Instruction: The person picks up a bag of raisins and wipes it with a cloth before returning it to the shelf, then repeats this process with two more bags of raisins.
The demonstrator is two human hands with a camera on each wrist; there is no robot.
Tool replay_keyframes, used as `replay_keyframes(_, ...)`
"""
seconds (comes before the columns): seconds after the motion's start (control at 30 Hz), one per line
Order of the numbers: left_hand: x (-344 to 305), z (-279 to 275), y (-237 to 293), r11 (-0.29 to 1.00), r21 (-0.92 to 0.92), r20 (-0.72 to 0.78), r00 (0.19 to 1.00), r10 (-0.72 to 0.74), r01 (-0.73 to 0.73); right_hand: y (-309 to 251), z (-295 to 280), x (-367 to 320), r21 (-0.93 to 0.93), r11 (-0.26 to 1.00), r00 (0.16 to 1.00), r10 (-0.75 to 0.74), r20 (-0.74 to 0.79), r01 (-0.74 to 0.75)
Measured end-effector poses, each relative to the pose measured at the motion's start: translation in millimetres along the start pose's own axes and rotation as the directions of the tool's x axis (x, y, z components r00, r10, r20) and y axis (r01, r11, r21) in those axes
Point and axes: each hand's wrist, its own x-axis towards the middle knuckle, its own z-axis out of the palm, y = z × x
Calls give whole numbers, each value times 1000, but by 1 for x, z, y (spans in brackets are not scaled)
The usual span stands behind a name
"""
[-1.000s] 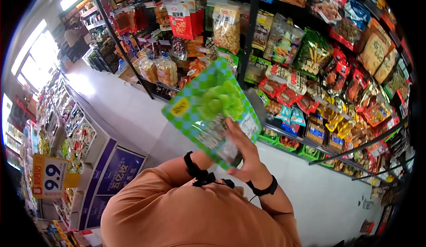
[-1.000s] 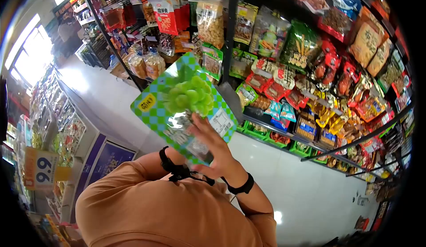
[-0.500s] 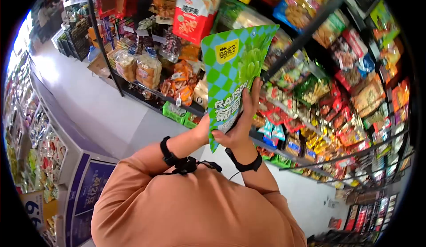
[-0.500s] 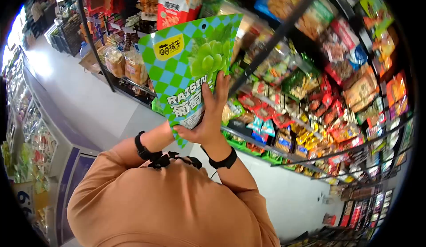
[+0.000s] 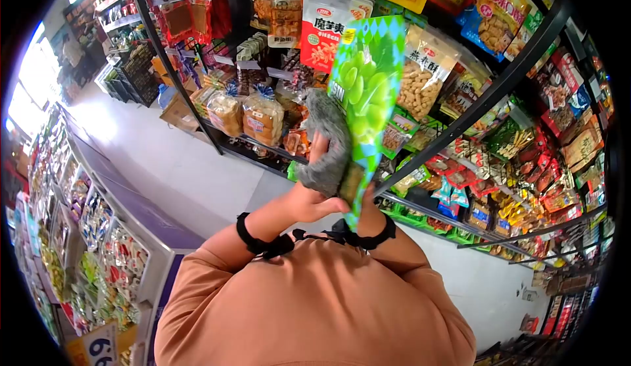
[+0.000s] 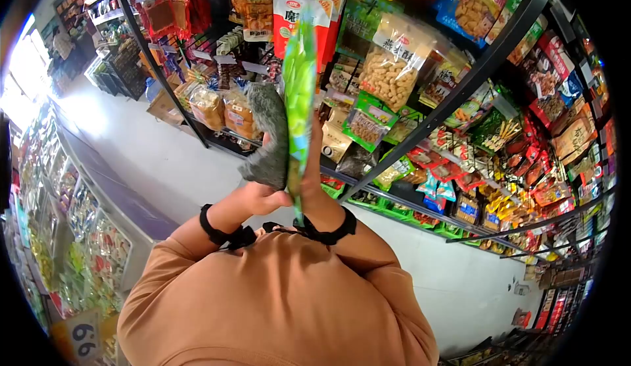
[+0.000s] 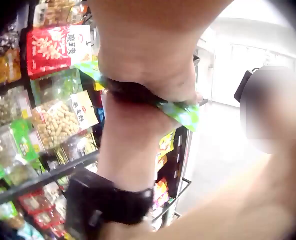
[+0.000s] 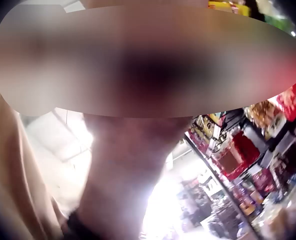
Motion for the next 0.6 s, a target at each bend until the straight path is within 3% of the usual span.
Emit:
replay_keyframes(0.03, 10, -7, 2, 961, 228, -112, 976, 187, -158, -18, 16, 1, 199, 950, 939, 279, -201, -240)
replay_keyframes(0.07, 8, -18, -9, 893, 402, -66, 967, 248, -202, -10, 7, 1, 204, 949, 937, 281, -209, -239)
replay_keyframes(0.13, 11, -32, -21, 742, 623, -22, 944, 330, -245, 18, -32, -3, 615, 743, 945, 327, 10, -264)
replay_keyframes(0.17, 7, -40, -22, 705, 675, 16, 960, 281, -217, 25, -42, -4, 771, 573, 945, 307, 113, -279)
replay_keyframes(0.27, 4, -52, -19, 731, 632, 27, 950, 311, -257, 15, -36, -6, 719, 631, 896, 444, -25, -293)
replay_keyframes(0.33, -5, -64, -17, 790, 565, 27, 962, 271, -238, -4, -18, 5, 702, 627, 934, 315, 166, -336)
replay_keyframes(0.43, -21, -79, -24, 854, 486, -20, 974, 226, -188, 10, -9, 8, 706, 598, 917, 139, 374, -379)
replay_keyframes(0.5, -30, -84, -21, 880, 448, -52, 978, 201, -157, 18, -4, 5, 686, 596, 900, 168, 402, -417)
replay_keyframes(0.57, -31, -81, -13, 906, 402, -79, 980, 182, -136, 19, 9, 6, 697, 634, 941, 183, 286, -335)
replay_keyframes(0.6, -31, -77, -8, 905, 409, -60, 986, 156, -118, 19, 12, 10, 764, 563, 944, 107, 312, -316)
